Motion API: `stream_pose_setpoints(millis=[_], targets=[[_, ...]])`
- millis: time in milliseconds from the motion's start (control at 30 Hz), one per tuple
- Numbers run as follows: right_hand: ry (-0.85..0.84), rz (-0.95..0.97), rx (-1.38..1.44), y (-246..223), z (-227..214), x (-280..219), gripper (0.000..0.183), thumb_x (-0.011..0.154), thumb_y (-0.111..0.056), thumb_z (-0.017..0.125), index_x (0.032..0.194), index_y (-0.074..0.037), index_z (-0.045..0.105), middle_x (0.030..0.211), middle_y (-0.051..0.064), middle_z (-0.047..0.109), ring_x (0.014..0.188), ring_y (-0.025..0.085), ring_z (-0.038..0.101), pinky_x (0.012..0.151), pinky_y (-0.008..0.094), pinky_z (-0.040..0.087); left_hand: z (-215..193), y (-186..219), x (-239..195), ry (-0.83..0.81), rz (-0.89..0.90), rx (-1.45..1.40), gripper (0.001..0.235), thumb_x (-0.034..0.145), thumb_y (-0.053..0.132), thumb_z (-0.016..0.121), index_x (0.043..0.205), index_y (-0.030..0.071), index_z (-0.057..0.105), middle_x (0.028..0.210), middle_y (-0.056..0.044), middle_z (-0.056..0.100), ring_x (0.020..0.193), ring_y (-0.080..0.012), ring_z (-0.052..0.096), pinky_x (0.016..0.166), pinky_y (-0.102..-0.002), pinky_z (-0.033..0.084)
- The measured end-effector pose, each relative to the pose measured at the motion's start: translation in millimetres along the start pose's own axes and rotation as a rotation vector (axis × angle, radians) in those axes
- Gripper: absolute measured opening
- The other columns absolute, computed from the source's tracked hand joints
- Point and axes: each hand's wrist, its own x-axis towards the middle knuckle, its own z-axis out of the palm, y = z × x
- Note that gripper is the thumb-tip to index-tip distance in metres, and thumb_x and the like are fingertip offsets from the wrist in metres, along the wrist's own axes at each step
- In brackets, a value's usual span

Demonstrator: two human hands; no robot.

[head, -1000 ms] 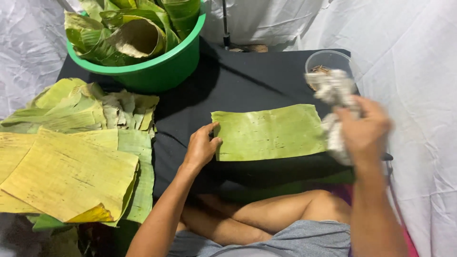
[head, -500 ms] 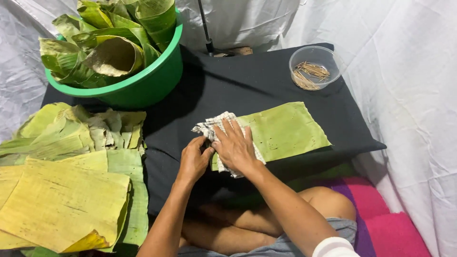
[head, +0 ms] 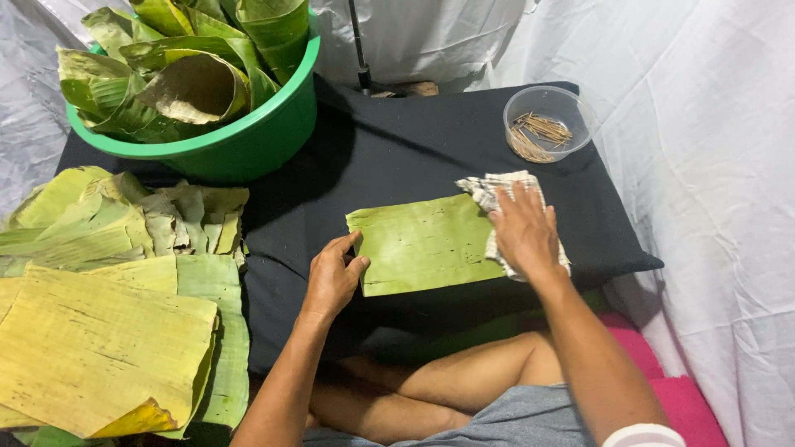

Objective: Cleaning banana leaves with a cloth and folding them into cone shapes secured with toothpicks.

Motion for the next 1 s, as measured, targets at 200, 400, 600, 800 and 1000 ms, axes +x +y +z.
stream_pose_setpoints(millis=[200, 400, 600, 800, 1000], targets=[[0.44, -0.076, 0.107, 13, -24, 7, 0.037, 0.098, -0.009, 0.063, 0.133, 0.001, 0.068, 0.13, 0.029, 0.067, 0.125, 0.046, 0.061, 0.099, 0.054, 0.051, 6, -10, 2, 0.014, 0.043, 0.022, 0.055, 0.083, 0.012, 0.078, 0.137, 0.012, 0.067, 0.127, -0.017, 0.07, 0.117, -0.0422, 0.065, 0.095, -0.052, 0.056], [0.419, -0.421, 0.146, -106, 68, 0, 0.032, 0.096, -0.007, 0.058, 0.124, 0.003, 0.068, 0.115, 0.026, 0.072, 0.112, 0.041, 0.068, 0.098, 0.05, 0.054, 1, -6, -1, -0.009, 0.066, 0.091, 0.054, 0.086, 0.014, 0.075, 0.138, 0.011, 0.065, 0.128, -0.019, 0.069, 0.121, -0.0444, 0.062, 0.098, -0.054, 0.054], [-0.233, -0.258, 0.177, -168, 21, -18, 0.056, 0.103, -0.037, 0.052, 0.153, -0.012, 0.046, 0.159, 0.026, 0.038, 0.153, 0.046, 0.024, 0.115, 0.074, 0.017, -2, 5, -4, -0.016, 0.009, 0.104, 0.05, 0.085, 0.019, 0.077, 0.133, 0.009, 0.069, 0.129, -0.017, 0.069, 0.121, -0.0431, 0.063, 0.101, -0.053, 0.052], [0.098, -0.105, -0.006, -49, 36, 1, 0.053, 0.103, -0.038, 0.055, 0.15, -0.014, 0.054, 0.153, 0.023, 0.051, 0.146, 0.044, 0.041, 0.11, 0.077, 0.026, -1, 0, -4, 0.011, 0.024, 0.074, 0.054, 0.083, 0.015, 0.078, 0.136, 0.012, 0.067, 0.129, -0.018, 0.069, 0.123, -0.0438, 0.06, 0.101, -0.054, 0.051], [-0.041, 0.109, 0.03, 17, -13, -5, 0.053, 0.106, -0.042, 0.047, 0.152, -0.016, 0.052, 0.163, 0.017, 0.042, 0.153, 0.04, 0.032, 0.116, 0.071, 0.022, -1, 1, -1, -0.003, -0.045, 0.087, 0.055, 0.084, 0.018, 0.078, 0.138, 0.02, 0.067, 0.131, -0.012, 0.069, 0.119, -0.0394, 0.064, 0.099, -0.05, 0.054]])
